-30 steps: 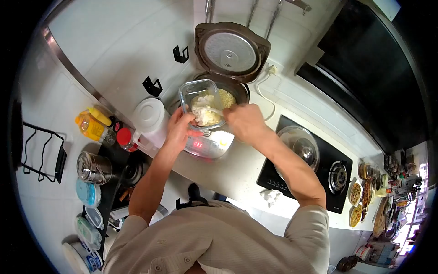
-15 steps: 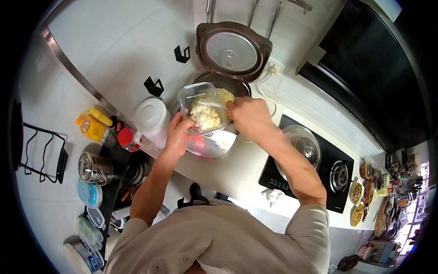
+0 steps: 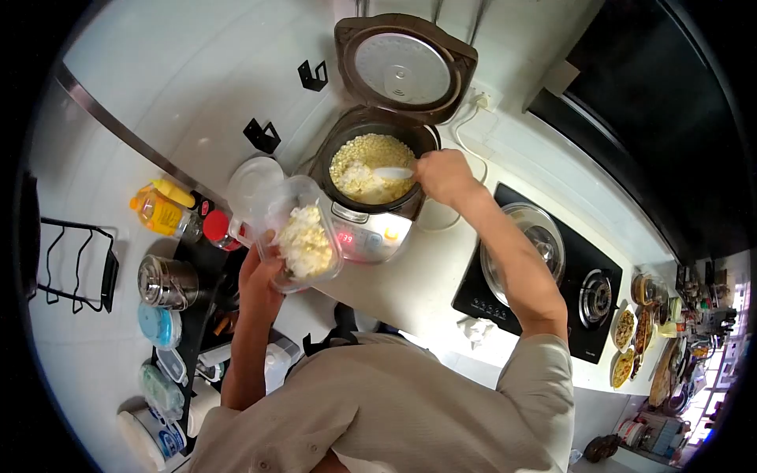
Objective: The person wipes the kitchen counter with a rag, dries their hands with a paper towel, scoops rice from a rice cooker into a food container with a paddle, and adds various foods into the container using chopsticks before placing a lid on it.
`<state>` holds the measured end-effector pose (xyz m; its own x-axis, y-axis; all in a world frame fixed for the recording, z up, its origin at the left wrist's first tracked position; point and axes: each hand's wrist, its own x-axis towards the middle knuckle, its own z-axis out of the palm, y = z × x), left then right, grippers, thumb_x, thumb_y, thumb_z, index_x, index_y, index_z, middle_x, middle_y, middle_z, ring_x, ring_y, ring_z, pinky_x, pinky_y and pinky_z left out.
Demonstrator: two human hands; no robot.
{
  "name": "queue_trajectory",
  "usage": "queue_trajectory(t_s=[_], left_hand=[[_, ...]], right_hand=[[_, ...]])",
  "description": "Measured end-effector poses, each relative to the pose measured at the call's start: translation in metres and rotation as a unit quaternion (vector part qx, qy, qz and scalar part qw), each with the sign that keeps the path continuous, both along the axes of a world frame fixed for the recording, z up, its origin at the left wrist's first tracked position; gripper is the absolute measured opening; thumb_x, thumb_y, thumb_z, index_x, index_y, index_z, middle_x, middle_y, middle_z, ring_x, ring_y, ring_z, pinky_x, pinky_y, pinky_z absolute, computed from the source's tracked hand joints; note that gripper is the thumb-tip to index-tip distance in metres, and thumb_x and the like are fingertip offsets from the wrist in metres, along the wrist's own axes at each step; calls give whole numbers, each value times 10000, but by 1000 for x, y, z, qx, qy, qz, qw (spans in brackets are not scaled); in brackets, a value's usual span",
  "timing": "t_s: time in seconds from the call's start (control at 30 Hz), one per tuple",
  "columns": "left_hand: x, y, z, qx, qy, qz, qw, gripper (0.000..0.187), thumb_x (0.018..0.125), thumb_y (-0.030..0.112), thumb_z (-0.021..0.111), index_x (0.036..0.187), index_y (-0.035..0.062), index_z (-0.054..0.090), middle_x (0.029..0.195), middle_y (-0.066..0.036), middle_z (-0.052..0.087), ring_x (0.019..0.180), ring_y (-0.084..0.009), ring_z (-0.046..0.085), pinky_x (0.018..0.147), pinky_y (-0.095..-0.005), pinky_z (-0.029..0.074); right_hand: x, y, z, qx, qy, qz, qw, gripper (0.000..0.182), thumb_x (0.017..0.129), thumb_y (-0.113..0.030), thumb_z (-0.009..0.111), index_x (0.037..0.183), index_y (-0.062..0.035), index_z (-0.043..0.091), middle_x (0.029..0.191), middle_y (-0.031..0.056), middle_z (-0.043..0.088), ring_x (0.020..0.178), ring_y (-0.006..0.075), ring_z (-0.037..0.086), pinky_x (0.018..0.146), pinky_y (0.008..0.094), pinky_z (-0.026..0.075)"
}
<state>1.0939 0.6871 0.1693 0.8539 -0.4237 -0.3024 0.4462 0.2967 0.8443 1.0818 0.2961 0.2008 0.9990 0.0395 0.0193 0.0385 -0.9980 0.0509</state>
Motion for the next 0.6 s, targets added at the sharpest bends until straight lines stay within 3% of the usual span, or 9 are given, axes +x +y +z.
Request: queue_trajectory(t_s=[0.13,0.27,0.3,0.33,0.5,0.6], left_hand=[[-21,17,5,28,19,29,999,629,832,-22,528,1451,-22,418,1121,-64,562,1049,-195,628,923,-324,533],[-34,20,7,47,34,51,997,651,824,-7,539,1464,-24,424,1174,-83,551,1076,-194,610,928,-318,523],[-34,23,3,47,33,53,997,651,824,-7,539,1464,-24,424,1174,-83,551,1076,-194,610,928,-318,523],[-35,26,-5,44,20,56,997,651,827,4,543,1467,-18,427,1182,-82,548,1082,-198,611,898,-319,546],[-39,30,-14,81,-7,56,995,662,817,42,521,1469,-22,428,1268,-147,594,1145,-240,628,785,-309,604],[-41,22,-4,68,9,44,997,673,814,59,535,1475,-8,430,1262,-142,590,1142,-237,623,760,-313,611]], right_hand=[[36,14,-35,-14,-54,61,997,149,806,-89,596,771,-79,741,823,140,736,799,316,729,690,430,574],[51,30,-49,-77,-58,139,986,139,794,-114,615,772,-113,752,797,134,735,768,316,731,686,432,575],[46,26,-48,-87,8,164,983,133,787,-121,623,765,-114,754,788,129,734,761,311,732,675,429,575],[42,24,-44,-97,75,189,974,128,781,-128,631,757,-116,756,779,125,734,753,307,732,665,427,575],[55,15,-27,-112,-20,214,970,150,795,-150,632,735,-109,763,766,102,739,756,297,736,662,421,583],[58,39,-49,-130,11,225,966,146,790,-144,632,752,-107,768,782,103,744,749,298,735,654,421,580]])
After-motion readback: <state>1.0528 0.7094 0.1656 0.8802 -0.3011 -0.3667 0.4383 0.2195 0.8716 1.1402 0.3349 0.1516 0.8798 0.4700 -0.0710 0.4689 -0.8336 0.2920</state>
